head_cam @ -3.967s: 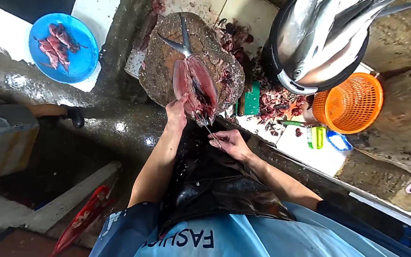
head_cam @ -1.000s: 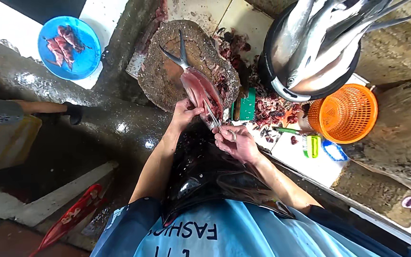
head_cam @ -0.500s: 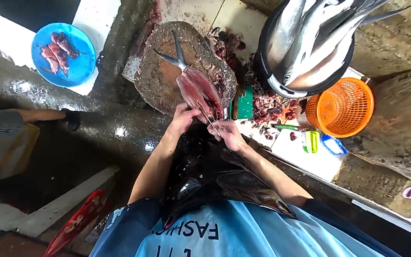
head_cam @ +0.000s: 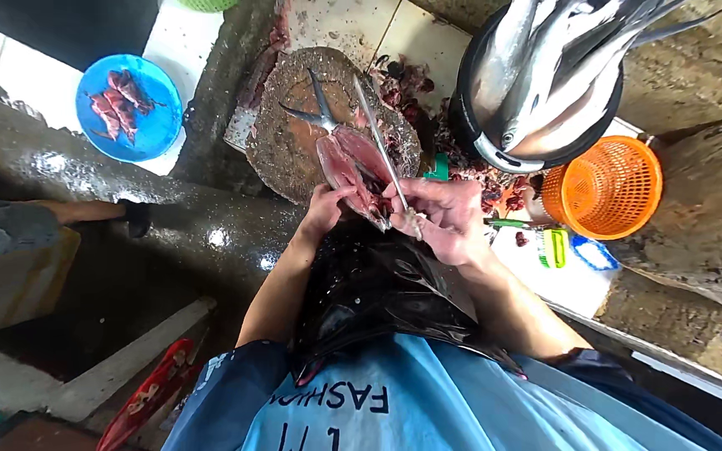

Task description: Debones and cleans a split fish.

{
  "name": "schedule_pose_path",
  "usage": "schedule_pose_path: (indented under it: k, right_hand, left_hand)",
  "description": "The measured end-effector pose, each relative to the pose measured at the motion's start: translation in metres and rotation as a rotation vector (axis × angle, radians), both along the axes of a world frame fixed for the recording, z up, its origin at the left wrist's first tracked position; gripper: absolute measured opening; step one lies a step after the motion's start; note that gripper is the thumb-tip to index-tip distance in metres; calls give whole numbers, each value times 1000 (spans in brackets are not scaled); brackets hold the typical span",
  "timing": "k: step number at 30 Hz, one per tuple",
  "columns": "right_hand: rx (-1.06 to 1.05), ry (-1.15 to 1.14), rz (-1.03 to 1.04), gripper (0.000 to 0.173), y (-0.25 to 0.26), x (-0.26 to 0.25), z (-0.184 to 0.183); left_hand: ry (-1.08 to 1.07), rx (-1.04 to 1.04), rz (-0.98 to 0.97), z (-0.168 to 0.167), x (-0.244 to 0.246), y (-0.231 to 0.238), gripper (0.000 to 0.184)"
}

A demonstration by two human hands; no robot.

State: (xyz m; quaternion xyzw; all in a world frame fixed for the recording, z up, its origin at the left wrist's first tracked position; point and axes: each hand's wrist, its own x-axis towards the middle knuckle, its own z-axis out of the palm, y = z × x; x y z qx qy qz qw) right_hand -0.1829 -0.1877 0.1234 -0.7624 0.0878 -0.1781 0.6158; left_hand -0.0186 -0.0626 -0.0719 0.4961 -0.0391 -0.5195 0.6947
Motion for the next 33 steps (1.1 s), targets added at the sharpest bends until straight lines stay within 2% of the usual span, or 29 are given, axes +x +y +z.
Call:
schedule_pose_path:
  k: [3, 6, 9, 14, 18, 24, 33]
  right_hand:
    - [-324, 376, -56, 31, -4, -26, -42]
    - [-436, 614, -57, 33, 2, -50, -82]
    - [-429, 645, -84, 34, 8, -50, -97]
    - [-374, 618, -112, 36, 10, -24, -123]
    - [-329, 628, -113, 33, 15, -21, -118]
    - [-238, 642, -181, 32, 26, -37, -96]
    - [-276, 679, -208, 35, 37, -34, -93]
  left_hand:
    - [70, 77, 57, 12, 10, -8, 28]
    - [106, 136, 114, 19, 9, -13, 23]
    - [96, 116, 117, 19, 6, -13, 24]
    - [-74, -6, -30, 13, 11, -7, 21]
    - [-158, -43, -17, 12, 19, -11, 21]
    - [-122, -25, 43, 18, 18, -21, 19]
    - [-176, -12, 108, 18, 17, -22, 18]
